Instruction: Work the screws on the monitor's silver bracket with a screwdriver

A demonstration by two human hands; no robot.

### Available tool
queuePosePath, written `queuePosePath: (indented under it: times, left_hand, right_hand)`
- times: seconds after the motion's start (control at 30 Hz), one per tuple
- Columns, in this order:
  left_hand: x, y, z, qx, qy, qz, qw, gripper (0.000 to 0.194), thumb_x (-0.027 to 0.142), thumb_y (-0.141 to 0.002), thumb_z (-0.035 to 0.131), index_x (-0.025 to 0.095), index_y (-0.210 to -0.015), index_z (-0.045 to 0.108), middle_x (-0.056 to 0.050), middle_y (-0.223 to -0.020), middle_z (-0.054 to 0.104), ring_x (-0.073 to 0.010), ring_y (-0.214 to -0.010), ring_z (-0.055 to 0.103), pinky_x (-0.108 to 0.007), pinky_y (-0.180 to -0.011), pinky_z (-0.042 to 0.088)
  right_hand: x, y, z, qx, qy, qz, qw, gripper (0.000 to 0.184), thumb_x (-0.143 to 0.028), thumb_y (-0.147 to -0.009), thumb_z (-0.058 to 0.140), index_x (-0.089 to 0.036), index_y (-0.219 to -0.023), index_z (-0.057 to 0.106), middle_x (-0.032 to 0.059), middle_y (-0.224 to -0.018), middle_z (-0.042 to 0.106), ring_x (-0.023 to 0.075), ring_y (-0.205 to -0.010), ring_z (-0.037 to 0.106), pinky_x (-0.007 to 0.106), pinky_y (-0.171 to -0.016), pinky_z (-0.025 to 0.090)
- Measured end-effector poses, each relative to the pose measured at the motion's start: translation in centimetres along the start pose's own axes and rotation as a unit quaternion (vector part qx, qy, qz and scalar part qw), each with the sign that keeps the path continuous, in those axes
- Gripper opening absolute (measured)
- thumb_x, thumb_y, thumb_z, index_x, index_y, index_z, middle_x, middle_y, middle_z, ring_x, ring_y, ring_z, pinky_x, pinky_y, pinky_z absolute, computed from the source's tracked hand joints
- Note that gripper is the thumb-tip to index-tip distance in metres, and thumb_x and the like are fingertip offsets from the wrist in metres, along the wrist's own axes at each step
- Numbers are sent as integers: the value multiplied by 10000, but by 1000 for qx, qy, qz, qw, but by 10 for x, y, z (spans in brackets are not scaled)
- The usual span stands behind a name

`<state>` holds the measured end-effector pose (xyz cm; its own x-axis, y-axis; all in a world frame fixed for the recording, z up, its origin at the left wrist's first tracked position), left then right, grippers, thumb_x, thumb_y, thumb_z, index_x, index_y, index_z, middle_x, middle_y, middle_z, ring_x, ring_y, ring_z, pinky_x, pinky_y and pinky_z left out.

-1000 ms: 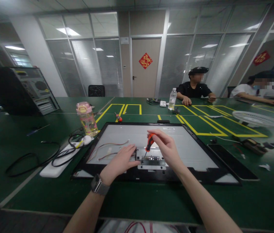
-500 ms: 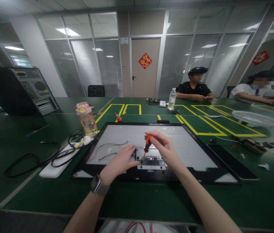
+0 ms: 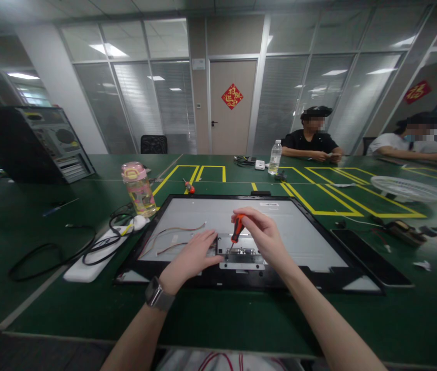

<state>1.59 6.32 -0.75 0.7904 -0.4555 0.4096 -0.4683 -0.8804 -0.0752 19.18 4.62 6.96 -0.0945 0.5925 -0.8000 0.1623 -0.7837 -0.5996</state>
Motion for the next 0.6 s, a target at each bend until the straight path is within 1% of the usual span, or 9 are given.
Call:
queuePosePath:
  times: [0.1, 0.27, 0.37, 0.47, 0.53, 0.6]
  left_hand:
    - [1, 0, 0, -7, -6, -7, 1000, 675, 478, -865, 575, 123, -1414, 406, -175, -1516, 351, -298, -1401, 324, -438, -1153, 234]
    - [2, 1, -1, -5, -1, -4, 1000, 664, 491, -864, 575, 147, -1409, 415, -167, -1515, 355, -304, -1405, 316, -450, -1151, 237]
    - [0, 1, 0, -2, -1, 1, 1000, 650, 485, -868, 573, 148, -1402, 420, -166, -1514, 358, -303, -1400, 325, -450, -1149, 238]
    - [-2, 0, 2, 7, -2, 7, 1000, 643, 483, -864, 581, 163, -1399, 423, -154, -1513, 365, -294, -1395, 336, -436, -1148, 237]
    - [-3, 0, 2, 9, -2, 10, 1000, 641, 485, -862, 582, 173, -1399, 423, -149, -1513, 367, -292, -1395, 338, -436, -1147, 238]
    - [-2, -1, 2, 5, -4, 7, 1000, 634, 482, -863, 580, 176, -1397, 425, -150, -1514, 364, -292, -1396, 336, -441, -1147, 237]
  right_hand:
    - [3, -1, -1, -15, -20, 9, 1000, 235, -364, -940, 522, -258, -1094, 666, 49, -964, 711, 195, -932, 665, 374, -844, 539]
    - [2, -1, 2, -33, -21, 5, 999, 244, -359, -948, 507, -262, -1119, 652, 58, -1017, 722, 211, -987, 668, 403, -888, 527]
    - [2, -1, 0, 4, 13, -7, 1000, 204, -357, -892, 595, -266, -1055, 678, 48, -988, 704, 200, -924, 665, 387, -857, 539]
    - [-1, -1, -5, 48, 73, -49, 995, 160, -331, -840, 658, -269, -980, 707, 38, -932, 661, 195, -883, 633, 375, -830, 532]
    - [-4, 0, -5, 47, 101, -62, 992, 184, -325, -873, 612, -270, -1022, 705, 52, -969, 653, 203, -902, 625, 390, -839, 523]
    - [-5, 1, -4, 29, 97, -58, 993, 247, -323, -923, 530, -279, -1118, 675, 65, -1052, 660, 207, -928, 640, 404, -852, 524]
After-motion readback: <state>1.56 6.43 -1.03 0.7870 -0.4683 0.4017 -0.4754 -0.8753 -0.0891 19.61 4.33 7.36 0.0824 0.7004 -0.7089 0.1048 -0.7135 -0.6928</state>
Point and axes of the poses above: each hand's wrist, its own y-axis away from the middle knuckle, its own z-axis out of the palm, x = y × z, the point moved 5 cm from there along -y, towards the middle knuckle
